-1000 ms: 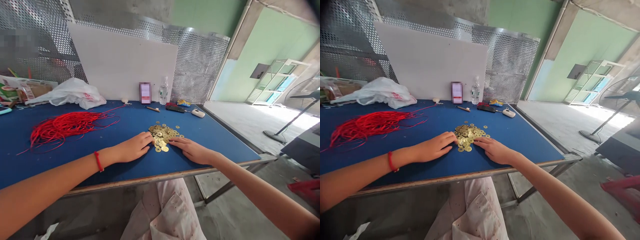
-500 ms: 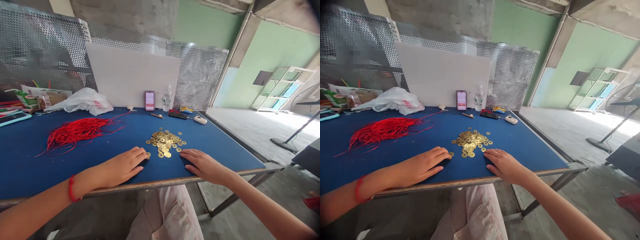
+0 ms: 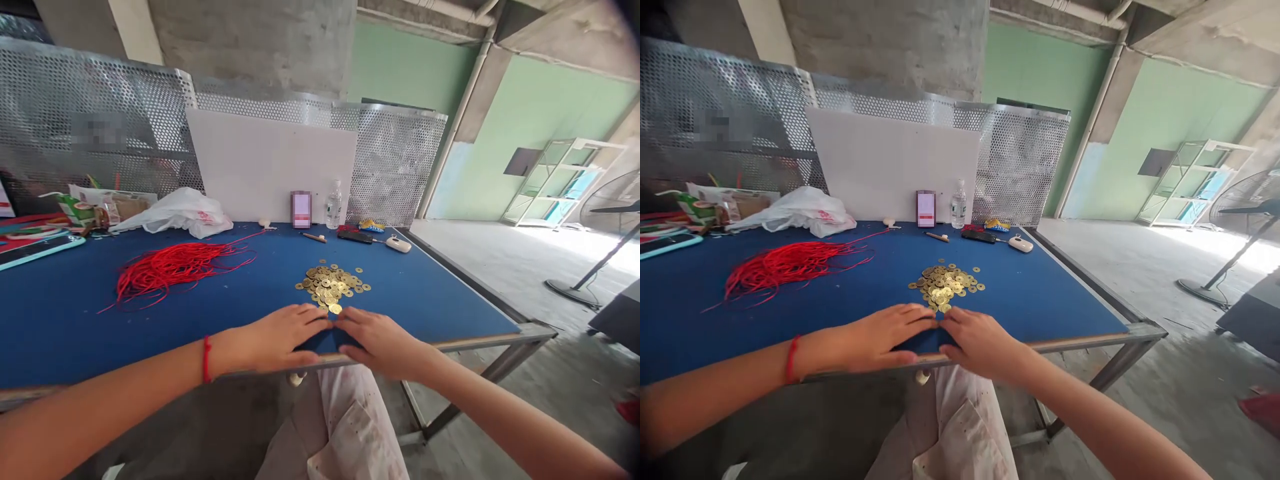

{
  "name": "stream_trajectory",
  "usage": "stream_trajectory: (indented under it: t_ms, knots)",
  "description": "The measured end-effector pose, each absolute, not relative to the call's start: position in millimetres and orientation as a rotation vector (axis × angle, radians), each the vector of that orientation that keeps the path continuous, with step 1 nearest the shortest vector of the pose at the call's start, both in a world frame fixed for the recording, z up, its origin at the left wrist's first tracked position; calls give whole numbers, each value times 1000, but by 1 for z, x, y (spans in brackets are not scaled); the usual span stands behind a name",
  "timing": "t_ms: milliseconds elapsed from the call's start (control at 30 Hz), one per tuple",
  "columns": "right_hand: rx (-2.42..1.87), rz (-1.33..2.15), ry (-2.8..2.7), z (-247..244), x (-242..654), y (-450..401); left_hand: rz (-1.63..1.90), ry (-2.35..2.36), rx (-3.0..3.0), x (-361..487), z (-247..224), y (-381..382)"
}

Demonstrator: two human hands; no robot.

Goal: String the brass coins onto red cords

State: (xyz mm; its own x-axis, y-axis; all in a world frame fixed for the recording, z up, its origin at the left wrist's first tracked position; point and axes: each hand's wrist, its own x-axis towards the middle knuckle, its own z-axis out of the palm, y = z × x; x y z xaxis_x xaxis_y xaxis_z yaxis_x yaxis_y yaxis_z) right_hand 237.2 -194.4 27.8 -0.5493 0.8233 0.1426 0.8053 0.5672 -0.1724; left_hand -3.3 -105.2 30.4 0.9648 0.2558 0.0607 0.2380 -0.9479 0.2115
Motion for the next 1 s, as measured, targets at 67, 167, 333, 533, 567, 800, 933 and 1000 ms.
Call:
stream_trajectory:
  t_ms: [67,167,333,533,567,800,933,1000]
  knots:
    - [-1395,49,-2543,21,235,-188,103,449,2916,3,28,-99]
    - [-1308,85,-2583,22,244,-181,79,472,2854,4,31,-90]
    - [-1504,142,-2510,41,282,-157,178,487,2936,2,34,-70]
    - [-2199,70,-2239,50,294,-61,407,1065,2891,59,36,15]
    - [-2239,60,-2206,50,288,-49,402,1163,2853,72,37,27]
    - [-2289,336,-2213,53,263,-20,290,1284,2674,122,28,45]
    - [-2141,572,-2238,60,274,-19,483,1232,2667,119,27,45]
    - [-2161,458,-2261,60,276,-21,454,1251,2661,116,28,48]
